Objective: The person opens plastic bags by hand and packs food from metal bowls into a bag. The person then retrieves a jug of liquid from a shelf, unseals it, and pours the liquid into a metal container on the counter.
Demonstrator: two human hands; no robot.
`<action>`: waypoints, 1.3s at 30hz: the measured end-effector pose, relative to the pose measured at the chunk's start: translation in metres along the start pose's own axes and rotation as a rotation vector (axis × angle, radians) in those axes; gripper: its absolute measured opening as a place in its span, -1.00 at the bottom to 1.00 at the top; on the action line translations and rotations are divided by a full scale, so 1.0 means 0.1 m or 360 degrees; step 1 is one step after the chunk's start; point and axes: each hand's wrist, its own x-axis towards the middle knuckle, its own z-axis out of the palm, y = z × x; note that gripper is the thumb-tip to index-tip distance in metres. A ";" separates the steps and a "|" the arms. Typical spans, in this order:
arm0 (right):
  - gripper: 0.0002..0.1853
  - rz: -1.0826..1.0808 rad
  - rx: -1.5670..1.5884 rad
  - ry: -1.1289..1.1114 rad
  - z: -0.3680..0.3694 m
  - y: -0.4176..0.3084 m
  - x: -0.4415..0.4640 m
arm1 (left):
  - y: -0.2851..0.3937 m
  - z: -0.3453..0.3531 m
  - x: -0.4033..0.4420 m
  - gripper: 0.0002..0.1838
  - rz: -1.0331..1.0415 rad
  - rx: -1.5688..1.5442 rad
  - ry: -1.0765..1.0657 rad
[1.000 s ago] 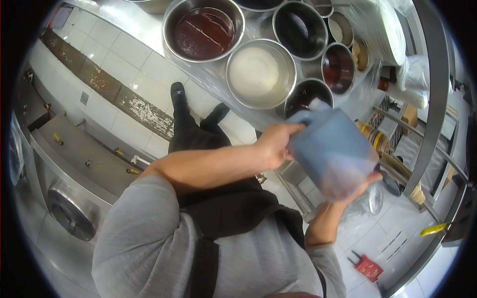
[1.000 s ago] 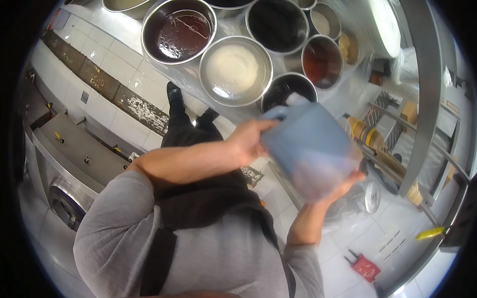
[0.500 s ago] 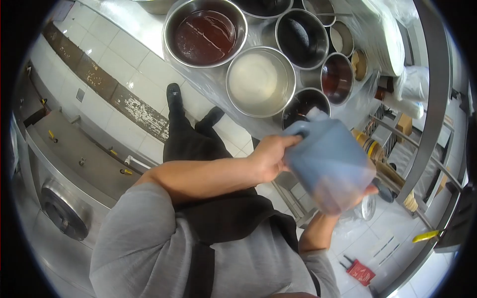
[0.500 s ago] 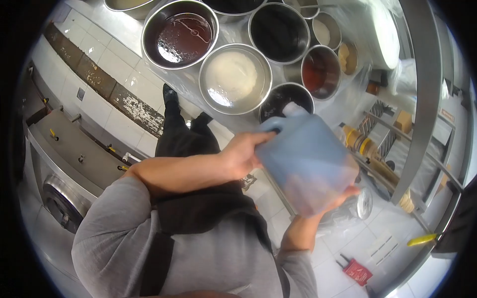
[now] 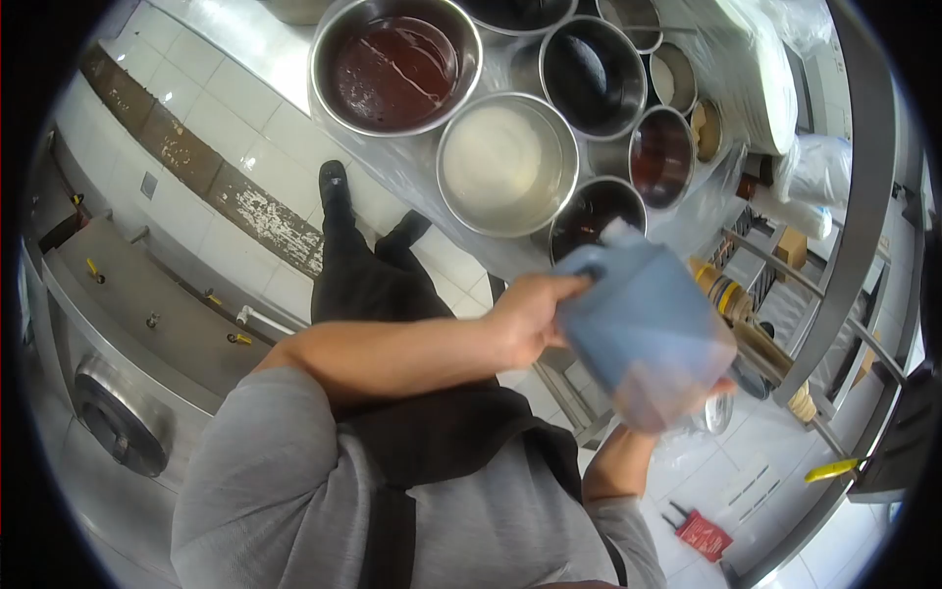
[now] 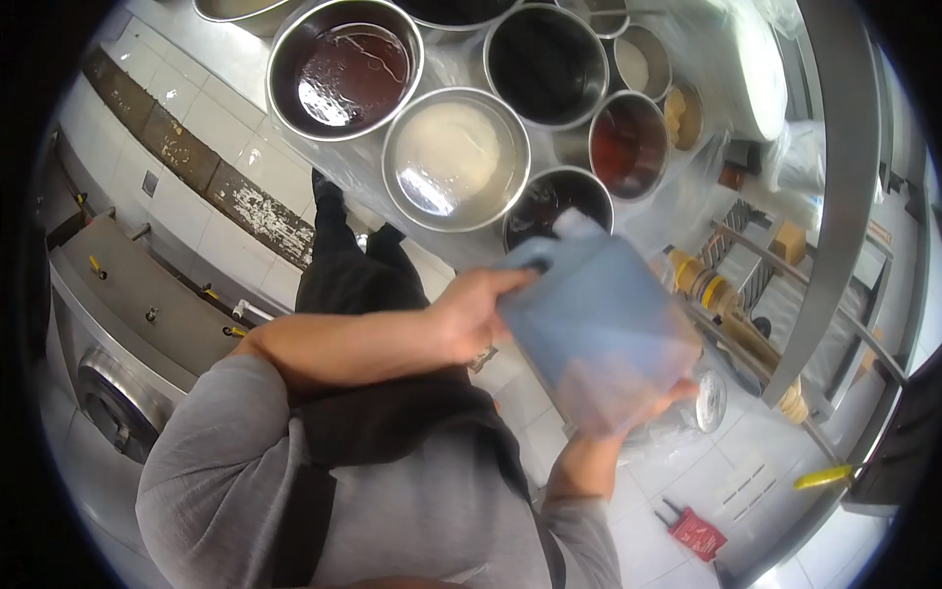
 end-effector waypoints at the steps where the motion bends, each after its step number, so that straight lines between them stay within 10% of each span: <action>1: -0.13 0.0005 -0.0138 0.0003 -0.23 -0.04 0.03 | -0.02 -0.03 0.04 -0.66 -0.0035 -0.0004 0.0014; 17: -0.14 -0.0020 -0.0233 0.0017 -0.44 0.05 -0.03 | -0.08 -0.06 -0.04 -0.67 0.0099 -0.0031 -0.0092; 19: -0.14 0.0141 0.0213 -0.0510 -0.36 -0.01 -0.12 | -0.13 -0.08 -0.10 -0.69 0.0098 -0.0036 -0.0065; 34: -0.12 -0.0181 -0.1227 0.0227 -0.22 -0.03 -0.31 | -0.05 -0.12 0.04 -0.66 0.0081 0.0093 0.0031; 39: 0.07 0.0129 -0.0831 0.0522 -0.24 0.12 -0.56 | 0.00 -0.07 -0.10 -0.62 0.0225 0.0499 0.0094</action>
